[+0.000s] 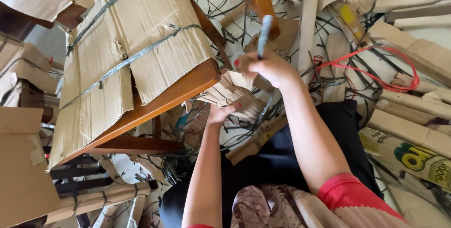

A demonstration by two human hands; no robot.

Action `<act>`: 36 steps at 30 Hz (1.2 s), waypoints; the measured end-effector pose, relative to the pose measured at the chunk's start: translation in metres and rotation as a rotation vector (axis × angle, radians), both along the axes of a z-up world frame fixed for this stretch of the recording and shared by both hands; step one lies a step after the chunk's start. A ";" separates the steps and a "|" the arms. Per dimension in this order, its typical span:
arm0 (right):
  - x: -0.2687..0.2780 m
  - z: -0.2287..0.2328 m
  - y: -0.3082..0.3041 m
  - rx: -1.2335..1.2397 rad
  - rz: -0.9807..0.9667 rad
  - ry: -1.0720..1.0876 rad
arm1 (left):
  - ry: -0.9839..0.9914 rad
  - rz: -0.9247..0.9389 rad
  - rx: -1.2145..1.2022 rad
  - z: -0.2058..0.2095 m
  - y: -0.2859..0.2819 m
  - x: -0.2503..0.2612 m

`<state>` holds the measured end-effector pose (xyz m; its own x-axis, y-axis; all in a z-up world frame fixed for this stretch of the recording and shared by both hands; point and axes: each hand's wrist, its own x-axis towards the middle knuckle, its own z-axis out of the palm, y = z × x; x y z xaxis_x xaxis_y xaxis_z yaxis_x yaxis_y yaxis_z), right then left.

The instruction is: Wrapping wooden furniture legs with cardboard and securing them with plastic ties.

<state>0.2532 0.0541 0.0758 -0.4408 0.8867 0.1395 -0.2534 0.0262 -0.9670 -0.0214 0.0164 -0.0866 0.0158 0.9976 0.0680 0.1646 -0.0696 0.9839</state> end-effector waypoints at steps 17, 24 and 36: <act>-0.052 -0.013 0.041 -0.380 0.298 0.329 | -0.003 0.053 0.013 0.020 -0.005 0.013; -0.060 -0.016 0.032 -0.454 0.230 0.438 | 0.033 0.025 0.102 0.035 -0.005 0.022; -0.059 -0.024 0.043 -0.355 0.240 0.398 | 0.019 0.052 0.089 0.037 -0.007 0.028</act>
<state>0.1944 0.0967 0.0523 -0.6101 0.7909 0.0478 -0.5573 -0.3855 -0.7354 0.0065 0.0093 -0.0500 -0.0341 0.9871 0.1561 0.1888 -0.1470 0.9709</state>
